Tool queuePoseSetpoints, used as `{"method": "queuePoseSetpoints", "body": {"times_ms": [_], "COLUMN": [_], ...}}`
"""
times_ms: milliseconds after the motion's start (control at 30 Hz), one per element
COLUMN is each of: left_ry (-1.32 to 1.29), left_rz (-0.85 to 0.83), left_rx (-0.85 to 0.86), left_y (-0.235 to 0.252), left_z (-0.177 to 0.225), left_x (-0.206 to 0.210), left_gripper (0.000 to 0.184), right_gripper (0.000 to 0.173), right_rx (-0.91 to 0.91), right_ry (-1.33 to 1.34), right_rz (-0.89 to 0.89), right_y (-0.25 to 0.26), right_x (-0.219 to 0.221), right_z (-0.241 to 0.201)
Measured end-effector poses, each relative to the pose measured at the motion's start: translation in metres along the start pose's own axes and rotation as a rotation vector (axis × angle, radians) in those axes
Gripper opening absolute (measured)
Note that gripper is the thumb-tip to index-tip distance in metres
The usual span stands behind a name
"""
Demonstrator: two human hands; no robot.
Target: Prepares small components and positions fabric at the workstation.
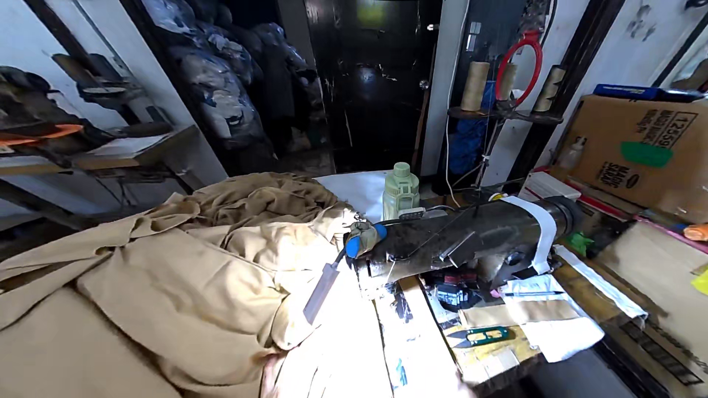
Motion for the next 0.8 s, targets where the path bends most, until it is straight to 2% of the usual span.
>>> {"method": "queuePoseSetpoints", "body": {"times_ms": [100,167,200,267,433,567,667,800], "left_ry": [-0.043,-0.044,-0.036,-0.021,-0.094,-0.394,-0.674,-0.952], "left_rz": [0.024,0.027,0.021,0.01,0.031,0.147,0.163,0.161], "left_rx": [-0.012,-0.014,-0.019,-0.034,-0.036,-0.045,-0.083,-0.073], "left_y": [-0.003,-0.002,-0.002,-0.002,-0.005,-0.006,-0.006,-0.007], "left_z": [-0.004,-0.003,-0.003,-0.005,-0.005,0.05,0.086,0.104], "left_x": [-0.001,-0.002,-0.001,0.001,0.002,-0.02,-0.018,-0.006], "left_gripper": [0.052,0.051,0.05,0.049,0.048,0.027,0.026,0.029], "right_gripper": [0.028,0.031,0.027,0.017,0.023,0.015,0.015,0.017], "right_rx": [0.106,0.227,0.268,0.301,0.256,0.276,0.252,0.169], "right_ry": [-0.247,-0.368,-0.381,-0.355,0.012,0.448,0.597,0.739], "right_rz": [0.337,0.302,0.275,0.288,0.395,0.136,-0.007,-0.115], "right_y": [0.063,0.096,0.106,0.115,0.091,0.058,0.036,0.027], "right_x": [-0.047,-0.054,-0.054,-0.06,-0.082,-0.038,-0.004,0.019], "right_z": [0.072,0.124,0.145,0.16,0.11,0.052,0.021,0.003]}}
Point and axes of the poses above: each hand's wrist, its own y-axis towards the middle knuckle, its own x-axis out of the palm, z = x × y, the point moved 10 cm from there along y, towards the middle knuckle, and after that the axes turned 8 degrees about x, right-handed, at the moved point
